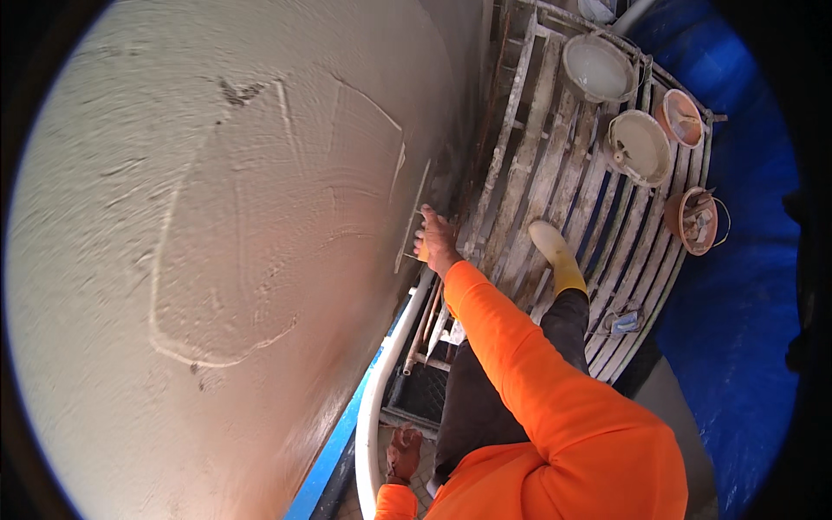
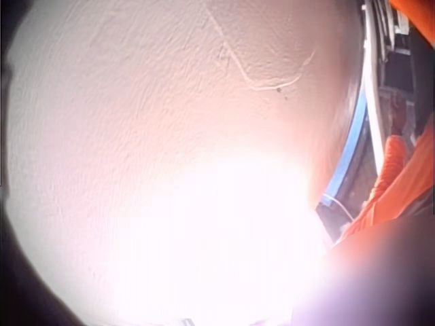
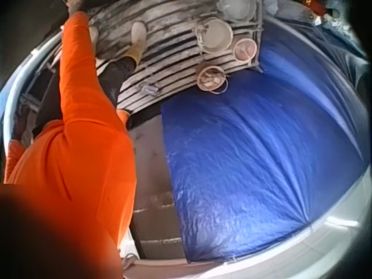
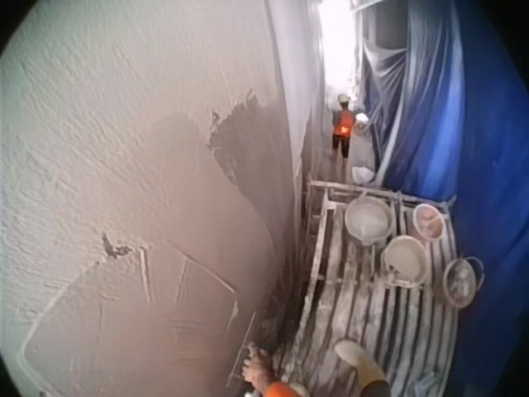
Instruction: The person scoops plaster from a bucket with a trowel and applies it to a wall, smoothing the surface with repeated strokes. The person works on different sections of the wall, periodically reloading the trowel from the bucket.
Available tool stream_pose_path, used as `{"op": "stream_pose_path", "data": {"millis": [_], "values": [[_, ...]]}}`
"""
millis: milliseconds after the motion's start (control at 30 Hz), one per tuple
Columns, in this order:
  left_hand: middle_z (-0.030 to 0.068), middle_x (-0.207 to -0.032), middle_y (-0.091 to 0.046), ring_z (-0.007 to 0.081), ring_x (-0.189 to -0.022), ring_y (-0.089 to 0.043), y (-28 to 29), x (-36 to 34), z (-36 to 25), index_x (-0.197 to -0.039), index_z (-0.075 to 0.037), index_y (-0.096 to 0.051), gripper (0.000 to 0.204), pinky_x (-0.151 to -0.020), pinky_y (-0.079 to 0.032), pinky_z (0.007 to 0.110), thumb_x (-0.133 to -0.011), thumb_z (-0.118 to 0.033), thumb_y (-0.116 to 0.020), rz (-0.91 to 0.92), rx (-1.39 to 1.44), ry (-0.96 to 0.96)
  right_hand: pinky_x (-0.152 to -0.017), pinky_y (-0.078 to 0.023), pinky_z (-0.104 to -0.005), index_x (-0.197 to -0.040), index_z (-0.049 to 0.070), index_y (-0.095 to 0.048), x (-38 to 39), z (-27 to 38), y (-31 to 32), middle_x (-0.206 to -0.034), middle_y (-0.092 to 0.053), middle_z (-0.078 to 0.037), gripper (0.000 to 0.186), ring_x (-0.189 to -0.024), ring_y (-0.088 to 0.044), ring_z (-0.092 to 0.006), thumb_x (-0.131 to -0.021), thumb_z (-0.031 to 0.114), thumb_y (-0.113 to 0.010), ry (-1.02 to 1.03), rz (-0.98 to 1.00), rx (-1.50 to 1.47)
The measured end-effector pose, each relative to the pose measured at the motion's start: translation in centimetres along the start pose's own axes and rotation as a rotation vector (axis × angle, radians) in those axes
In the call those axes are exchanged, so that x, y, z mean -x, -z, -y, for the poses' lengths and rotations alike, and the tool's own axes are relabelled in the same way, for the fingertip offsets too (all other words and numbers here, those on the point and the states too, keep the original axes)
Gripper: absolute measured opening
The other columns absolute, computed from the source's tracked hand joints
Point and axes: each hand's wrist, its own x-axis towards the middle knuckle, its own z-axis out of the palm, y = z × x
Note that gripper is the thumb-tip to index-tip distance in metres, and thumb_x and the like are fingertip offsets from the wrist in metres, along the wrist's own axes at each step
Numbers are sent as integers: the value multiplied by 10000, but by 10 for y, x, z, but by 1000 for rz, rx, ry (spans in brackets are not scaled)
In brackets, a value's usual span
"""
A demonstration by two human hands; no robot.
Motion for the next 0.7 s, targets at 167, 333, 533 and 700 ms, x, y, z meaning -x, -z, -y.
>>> {"op": "stream_pose_path", "data": {"millis": [167, 333, 533, 700], "values": [[146, -1138, -773, 267, -1082, -744, -2, 5, 7, -1323, -30, -645, 452, -936, -571, 398, -989, -323, -729, -1, -117, -40, -500, -450, -366, -1038, 153, -486, -2, -4, -25, -722, -487, -11, 510, -537, -491, -163, -906, 552, -774, -43, 21, -48], [125, -1108, -772, 249, -1068, -740, 6, -5, 6, -1317, -22, -637, 445, -931, -566, 391, -995, -316, -725, 14, -64, -59, -465, -446, -353, -995, 160, -485, 48, 65, -66, -695, -489, -6, 478, -505, -480, -155, -915, 533, -773, 154, 64, 2], [125, -1111, -772, 256, -1086, -735, 26, -15, -2, -1337, -17, -625, 463, -938, -562, 398, -999, -321, -711, 41, 15, -88, -433, -474, -310, -957, 124, -587, 158, 151, -133, -657, -520, 2, 366, -493, -523, -110, -989, 455, -740, 615, 176, 176], [162, -1172, -767, 280, -1122, -727, 46, -21, -1, -1362, -3, -630, 511, -964, -556, 407, -993, -349, -696, 26, -34, -66, -518, -508, -325, -884, 46, -589, 260, 140, -160, -677, -611, -14, 366, -597, -615, -103, -1004, 354, -748, 1169, 340, 419]]}}
